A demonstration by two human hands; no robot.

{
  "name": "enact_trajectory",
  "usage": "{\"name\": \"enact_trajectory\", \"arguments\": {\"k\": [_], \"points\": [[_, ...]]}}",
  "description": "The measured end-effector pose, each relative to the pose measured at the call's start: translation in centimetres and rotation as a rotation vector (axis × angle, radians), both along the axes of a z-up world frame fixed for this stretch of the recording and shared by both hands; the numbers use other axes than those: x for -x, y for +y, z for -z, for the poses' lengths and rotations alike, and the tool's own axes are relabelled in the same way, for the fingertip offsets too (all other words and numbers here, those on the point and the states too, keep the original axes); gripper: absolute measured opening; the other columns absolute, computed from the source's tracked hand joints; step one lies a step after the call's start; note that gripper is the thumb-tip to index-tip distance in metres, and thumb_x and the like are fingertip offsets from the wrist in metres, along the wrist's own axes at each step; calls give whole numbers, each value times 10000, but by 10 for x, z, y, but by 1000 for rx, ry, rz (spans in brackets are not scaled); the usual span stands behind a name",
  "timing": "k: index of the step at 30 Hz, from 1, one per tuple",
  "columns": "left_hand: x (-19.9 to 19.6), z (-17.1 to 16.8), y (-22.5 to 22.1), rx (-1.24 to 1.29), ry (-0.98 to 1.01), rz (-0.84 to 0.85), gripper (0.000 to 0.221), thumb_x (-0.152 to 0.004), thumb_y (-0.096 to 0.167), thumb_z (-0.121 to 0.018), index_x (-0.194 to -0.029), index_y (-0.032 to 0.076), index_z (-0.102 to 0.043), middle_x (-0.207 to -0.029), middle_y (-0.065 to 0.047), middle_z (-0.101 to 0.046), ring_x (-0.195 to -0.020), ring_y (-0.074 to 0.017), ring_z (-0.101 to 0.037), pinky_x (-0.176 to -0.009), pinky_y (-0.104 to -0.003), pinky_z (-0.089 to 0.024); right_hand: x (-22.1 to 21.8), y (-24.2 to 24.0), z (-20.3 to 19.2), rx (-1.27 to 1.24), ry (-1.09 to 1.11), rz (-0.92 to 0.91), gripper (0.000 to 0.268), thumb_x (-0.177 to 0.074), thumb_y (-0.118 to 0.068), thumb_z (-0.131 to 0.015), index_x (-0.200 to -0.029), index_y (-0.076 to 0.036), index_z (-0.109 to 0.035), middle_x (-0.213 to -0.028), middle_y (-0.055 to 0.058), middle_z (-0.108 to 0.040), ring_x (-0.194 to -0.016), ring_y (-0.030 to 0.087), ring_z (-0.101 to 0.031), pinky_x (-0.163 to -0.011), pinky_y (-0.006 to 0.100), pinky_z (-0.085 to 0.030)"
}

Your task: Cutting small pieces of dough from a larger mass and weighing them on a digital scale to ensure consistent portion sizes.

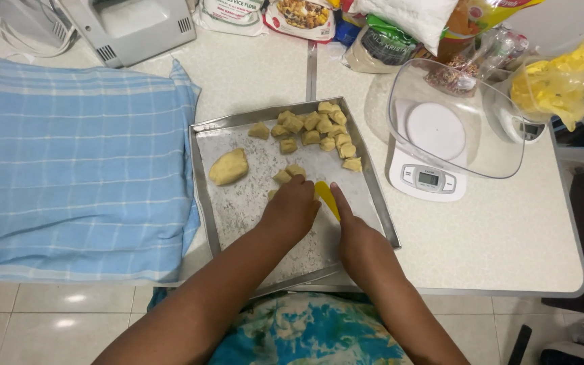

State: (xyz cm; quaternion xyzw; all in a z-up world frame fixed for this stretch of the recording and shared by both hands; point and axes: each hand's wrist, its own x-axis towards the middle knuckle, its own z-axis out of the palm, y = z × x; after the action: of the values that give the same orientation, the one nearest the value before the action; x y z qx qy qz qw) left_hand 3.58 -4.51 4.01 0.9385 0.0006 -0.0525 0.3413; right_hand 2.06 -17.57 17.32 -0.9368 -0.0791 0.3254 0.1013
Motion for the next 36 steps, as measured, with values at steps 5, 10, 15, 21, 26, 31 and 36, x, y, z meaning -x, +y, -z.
{"name": "enact_trajectory", "arguments": {"k": [5,10,15,21,26,31,36], "points": [[-1,7,-2,-43,-45,31,194,-993,92,-581,-1067,-77,-642,-990,-171,-603,-827,-294,-700,-677,-375,-605,-5,0,6,18,35,-54,769,-999,-33,-319,-1671,-298,-56,-1346,235,-621,-1216,419,-647,-1002,511,-520],[1,15,-2,-125,-86,76,170,-973,58,-614,-1069,-80,-635,-983,-163,-596,-814,-273,-697,-682,-346,-607,-11,5,11,26,56,-59,774,-996,-24,-314,-1674,-274,-35,-1321,244,-636,-1207,410,-657,-1002,498,-526],[1,15,-4,-170,-142,93,169,-956,23,-622,-1080,-91,-623,-987,-174,-597,-791,-290,-707,-658,-349,-615,-16,16,12,-30,25,-75,738,-1008,-28,-295,-1675,-223,-49,-1280,271,-649,-1186,423,-663,-977,502,-533],[5,25,-6,-142,-165,65,139,-938,1,-613,-1049,-82,-609,-968,-170,-585,-764,-295,-703,-660,-363,-610,-8,14,4,58,61,-86,790,-982,-19,-339,-1676,-217,-19,-1251,268,-664,-1175,406,-673,-977,489,-540],[5,21,-1,-111,-182,38,131,-934,10,-603,-1036,-70,-589,-968,-168,-582,-763,-318,-711,-658,-365,-607,-1,-5,12,139,31,-136,825,-964,-14,-378,-1675,-197,-1,-1222,268,-674,-1152,401,-689,-954,477,-555],[7,-11,16,295,128,-92,261,-1003,135,-547,-1189,-39,-604,-1048,-166,-607,-912,-303,-729,-747,-380,-613,4,-20,2,103,28,-118,738,-1011,-106,-334,-1674,-263,-49,-1171,252,-705,-1114,413,-706,-941,488,-556],[18,9,28,839,161,-299,301,-956,199,-690,-1211,40,-685,-1149,-185,-696,-947,-230,-747,-829,-351,-629,-7,-41,9,-174,-25,131,680,-1019,-166,-398,-1659,-219,-173,-1056,287,-745,-1001,443,-739,-895,509,-553]]}}
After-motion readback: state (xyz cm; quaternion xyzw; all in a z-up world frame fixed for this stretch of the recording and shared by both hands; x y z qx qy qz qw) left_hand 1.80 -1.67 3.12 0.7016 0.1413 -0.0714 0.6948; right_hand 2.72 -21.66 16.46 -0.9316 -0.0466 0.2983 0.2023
